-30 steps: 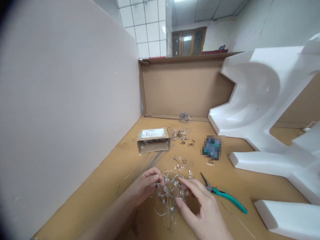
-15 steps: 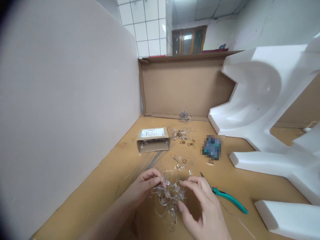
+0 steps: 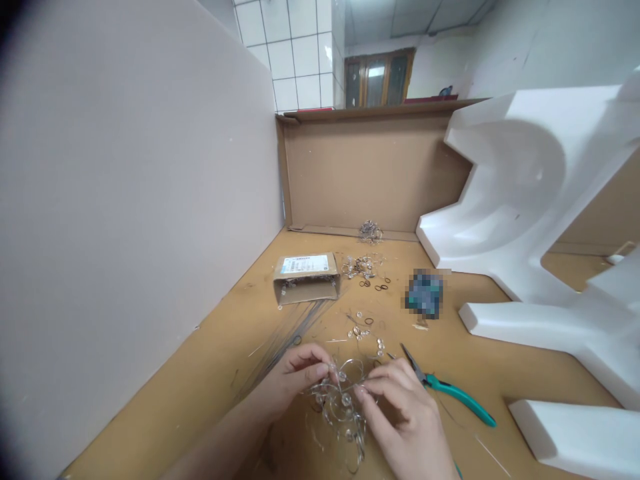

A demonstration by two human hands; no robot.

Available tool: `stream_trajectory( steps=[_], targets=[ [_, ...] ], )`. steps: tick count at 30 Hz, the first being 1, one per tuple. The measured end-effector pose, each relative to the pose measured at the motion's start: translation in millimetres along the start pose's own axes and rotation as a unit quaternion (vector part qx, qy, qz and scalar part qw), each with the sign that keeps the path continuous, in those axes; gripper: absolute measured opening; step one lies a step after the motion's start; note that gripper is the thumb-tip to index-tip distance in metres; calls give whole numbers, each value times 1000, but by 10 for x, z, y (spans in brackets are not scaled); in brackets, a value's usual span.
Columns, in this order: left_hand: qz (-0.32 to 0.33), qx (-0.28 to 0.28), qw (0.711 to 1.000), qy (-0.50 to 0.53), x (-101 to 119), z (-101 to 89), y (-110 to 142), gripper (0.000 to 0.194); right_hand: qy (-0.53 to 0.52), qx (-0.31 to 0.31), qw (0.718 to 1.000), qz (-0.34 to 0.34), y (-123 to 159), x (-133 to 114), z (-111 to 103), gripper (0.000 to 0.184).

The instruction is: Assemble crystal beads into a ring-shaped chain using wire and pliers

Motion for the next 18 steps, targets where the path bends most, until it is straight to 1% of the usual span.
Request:
stream_trajectory(
  steps=[4, 6, 8, 10, 12, 13, 14, 16, 18],
  targets=[
    [62, 8, 996, -59, 58, 13, 13, 21, -30, 26, 991, 129, 51, 142, 15, 15],
    [84, 13, 993, -87, 86, 26, 26, 21, -48, 20, 984, 173, 77, 187, 46, 19],
    [94, 20, 990, -104, 108, 37, 36, 22, -79, -3, 974, 214, 98, 221, 87, 20],
    [99, 25, 988, -116, 127, 45, 40, 22, -123, -27, 953, 276, 125, 267, 122, 23],
    [101, 25, 987, -125, 135, 51, 36, 22, -176, -50, 923, 340, 155, 308, 154, 26],
    [100, 25, 987, -127, 133, 52, 30, 22, -198, -64, 909, 361, 165, 320, 170, 28],
    [96, 24, 987, -125, 124, 50, 23, 22, -212, -77, 899, 375, 170, 332, 183, 29],
    [71, 26, 991, -109, 79, 39, 4, 24, -225, -102, 888, 387, 176, 360, 206, 29],
    [26, 29, 996, -75, 5, 30, -14, 27, -225, -113, 891, 378, 173, 391, 221, 30]
  ],
)
Point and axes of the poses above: each hand's wrist, its own y-axis away from the middle knuckle, its own z-axis out of the palm, x = y × z, the point moved 6 cm from there along -y, towards the middle knuckle, and after that the axes turned 6 degrees about x, right-handed, at the moved point
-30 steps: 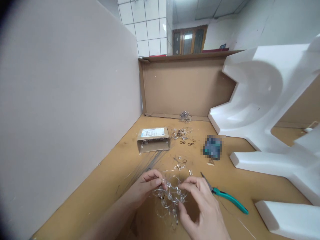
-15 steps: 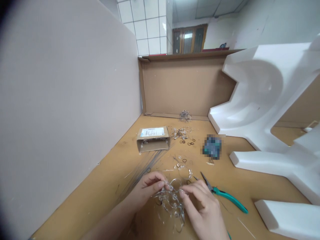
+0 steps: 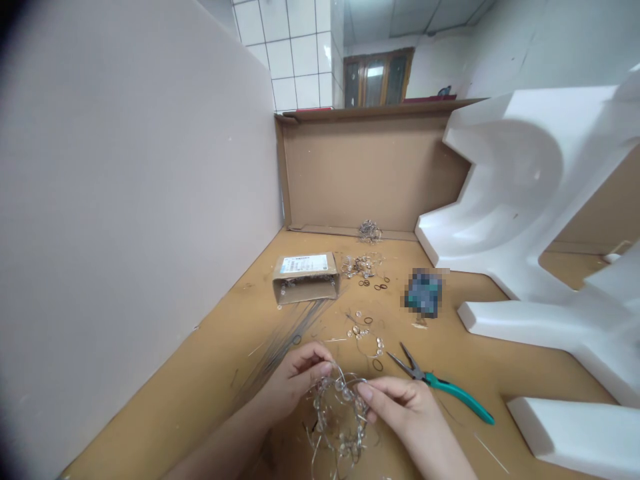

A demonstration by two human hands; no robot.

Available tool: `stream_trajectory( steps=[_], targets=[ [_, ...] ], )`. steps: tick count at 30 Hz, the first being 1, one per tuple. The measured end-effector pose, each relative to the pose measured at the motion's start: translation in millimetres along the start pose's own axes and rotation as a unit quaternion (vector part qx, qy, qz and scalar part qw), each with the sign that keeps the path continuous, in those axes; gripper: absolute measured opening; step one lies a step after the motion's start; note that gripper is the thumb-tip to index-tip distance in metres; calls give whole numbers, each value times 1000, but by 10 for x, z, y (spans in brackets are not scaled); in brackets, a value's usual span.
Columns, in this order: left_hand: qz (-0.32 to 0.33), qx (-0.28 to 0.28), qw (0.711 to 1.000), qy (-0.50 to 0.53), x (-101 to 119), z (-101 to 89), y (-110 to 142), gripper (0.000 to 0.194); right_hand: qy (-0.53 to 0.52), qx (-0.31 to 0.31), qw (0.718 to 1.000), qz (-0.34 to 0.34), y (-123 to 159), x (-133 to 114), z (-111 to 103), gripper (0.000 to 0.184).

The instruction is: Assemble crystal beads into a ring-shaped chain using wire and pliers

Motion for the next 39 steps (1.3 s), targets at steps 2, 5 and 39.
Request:
stream_trajectory(
  steps=[2, 5, 39],
  targets=[
    [-49, 4, 998, 35, -80, 12, -5, 31, 1, 12, 1000, -28, -23, 2, -21, 30],
    [-98, 18, 992, 75, -177, 30, -3, 32, 16, 38, 998, -55, -31, -8, -54, 28],
    [-192, 76, 915, 346, -370, -10, -34, 29, 144, 97, 938, -299, 279, -344, 163, 19]
  ],
)
Point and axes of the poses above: each hand's wrist, its own y-axis away from the middle knuckle, its own z-axis out of the palm, x = y × z, the point moved 6 cm from there along -y, towards the middle knuckle, and after that the axes turned 6 degrees about x, right-handed, at the moved point
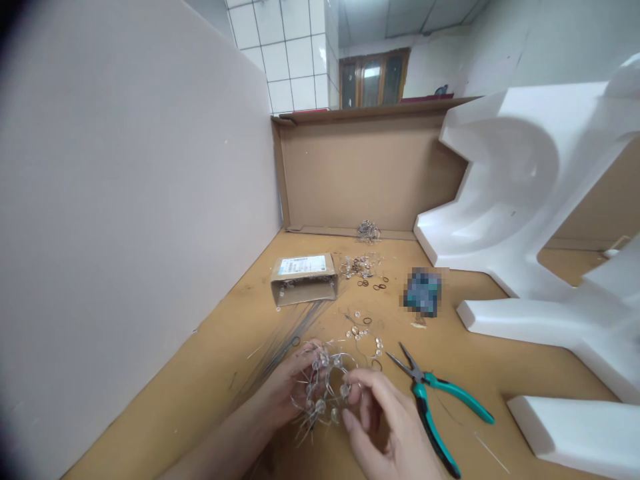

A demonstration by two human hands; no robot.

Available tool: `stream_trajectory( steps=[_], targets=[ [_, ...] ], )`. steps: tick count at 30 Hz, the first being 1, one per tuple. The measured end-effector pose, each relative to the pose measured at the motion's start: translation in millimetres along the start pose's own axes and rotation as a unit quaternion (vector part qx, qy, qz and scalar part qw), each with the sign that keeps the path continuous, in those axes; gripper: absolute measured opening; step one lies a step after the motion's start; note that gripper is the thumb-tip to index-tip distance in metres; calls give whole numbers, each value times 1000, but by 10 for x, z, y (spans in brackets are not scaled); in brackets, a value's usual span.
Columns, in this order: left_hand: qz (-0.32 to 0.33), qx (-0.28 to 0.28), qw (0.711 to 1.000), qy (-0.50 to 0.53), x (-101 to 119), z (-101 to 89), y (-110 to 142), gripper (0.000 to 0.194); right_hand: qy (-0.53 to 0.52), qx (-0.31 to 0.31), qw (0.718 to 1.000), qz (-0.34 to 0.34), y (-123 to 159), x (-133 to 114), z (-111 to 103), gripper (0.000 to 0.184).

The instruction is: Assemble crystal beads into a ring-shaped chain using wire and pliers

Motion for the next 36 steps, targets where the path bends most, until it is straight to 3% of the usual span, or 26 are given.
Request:
stream_trajectory(
  steps=[5, 7, 10, 16, 22, 26, 28, 33, 36],
  targets=[
    [32, -31, 998, -38, 27, 29, -13, 28, 94, -30, 991, -92, -36, -21, 3, 12],
    [39, -38, 997, -47, 30, 29, -20, 28, 85, -61, 990, -94, -58, -49, -4, 6],
    [32, -37, 998, -47, 16, 6, -30, 27, 36, -106, 990, -84, -77, -106, -16, 13],
    [32, -39, 997, -54, 17, 8, -18, 26, 71, -112, 986, -103, -79, -143, -29, 16],
    [41, -47, 996, -56, 45, 64, 9, 28, 140, -105, 968, -182, -55, -227, -22, 12],
    [44, -51, 996, -52, 50, 50, -4, 27, 132, -120, 972, -153, -50, -199, -29, 12],
    [38, -52, 996, -54, 37, 40, -9, 27, 122, -110, 976, -139, -50, -182, -47, 11],
    [33, -45, 997, -56, 23, 23, -15, 28, 96, -20, 986, -132, -60, -150, -136, 10],
    [43, -20, 997, -54, 52, -16, -30, 29, 83, 7, 993, -88, -79, -53, -168, 9]
  ],
)
Point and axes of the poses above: each hand's wrist, its own y-axis away from the middle knuckle, its own z-axis out of the palm, x = y × z, the point moved 6 cm from there along -y, towards the middle knuckle, and after that the axes turned 6 degrees about x, right-handed, at the moved point
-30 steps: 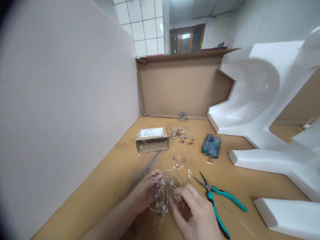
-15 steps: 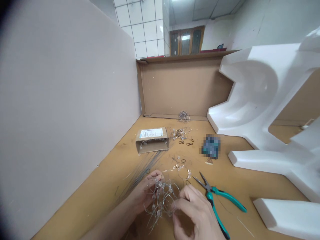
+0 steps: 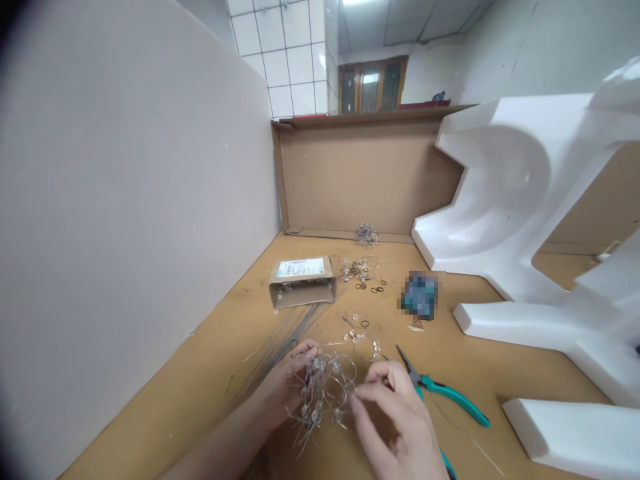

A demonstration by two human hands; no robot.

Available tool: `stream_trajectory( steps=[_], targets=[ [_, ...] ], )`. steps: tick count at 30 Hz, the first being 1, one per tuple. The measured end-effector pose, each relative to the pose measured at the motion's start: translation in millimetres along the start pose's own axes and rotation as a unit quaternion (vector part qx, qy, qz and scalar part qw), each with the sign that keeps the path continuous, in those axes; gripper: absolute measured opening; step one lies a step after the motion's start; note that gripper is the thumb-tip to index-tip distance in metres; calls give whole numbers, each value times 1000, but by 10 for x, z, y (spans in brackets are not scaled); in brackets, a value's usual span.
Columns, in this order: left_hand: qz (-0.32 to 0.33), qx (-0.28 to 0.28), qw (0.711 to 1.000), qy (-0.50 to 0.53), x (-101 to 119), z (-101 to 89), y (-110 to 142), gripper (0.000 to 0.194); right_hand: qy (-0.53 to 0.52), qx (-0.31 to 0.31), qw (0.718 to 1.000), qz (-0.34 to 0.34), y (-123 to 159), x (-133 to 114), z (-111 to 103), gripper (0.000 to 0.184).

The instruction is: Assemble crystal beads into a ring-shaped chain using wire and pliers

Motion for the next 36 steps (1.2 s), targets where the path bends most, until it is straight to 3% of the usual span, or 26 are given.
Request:
stream_trajectory(
  steps=[5, 10, 16, 21, 24, 29, 36],
  targets=[
    [47, 34, 998, -36, 72, -29, 0, 33, -37, -43, 991, 121, 2, 208, 49, 25],
    [85, 44, 993, -62, 107, -28, 23, 30, -57, -68, 988, 126, 4, 220, 96, 25],
    [103, 37, 991, -73, 160, 12, 57, 31, -101, 2, 974, 203, 73, 315, 125, 23],
    [112, 28, 990, -83, 189, 56, 92, 31, -150, -15, 953, 264, 124, 395, 156, 18],
    [95, 28, 992, -73, 161, 54, 86, 32, -229, 7, 919, 320, 156, 443, 178, 20],
    [20, 40, 996, -71, 34, 28, 37, 33, -380, -18, 826, 415, 181, 411, 282, 26],
    [-70, 47, 996, -12, -159, -21, -11, 28, -443, 26, 759, 476, 155, 339, 275, 32]
  ],
)
Point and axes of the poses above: each hand's wrist, its own y-axis away from the middle knuckle, its own z-axis out of the palm, x = y × z, the point moved 6 cm from there along -y, towards the middle knuckle, and after that the axes turned 6 degrees about x, right-handed, at the moved point
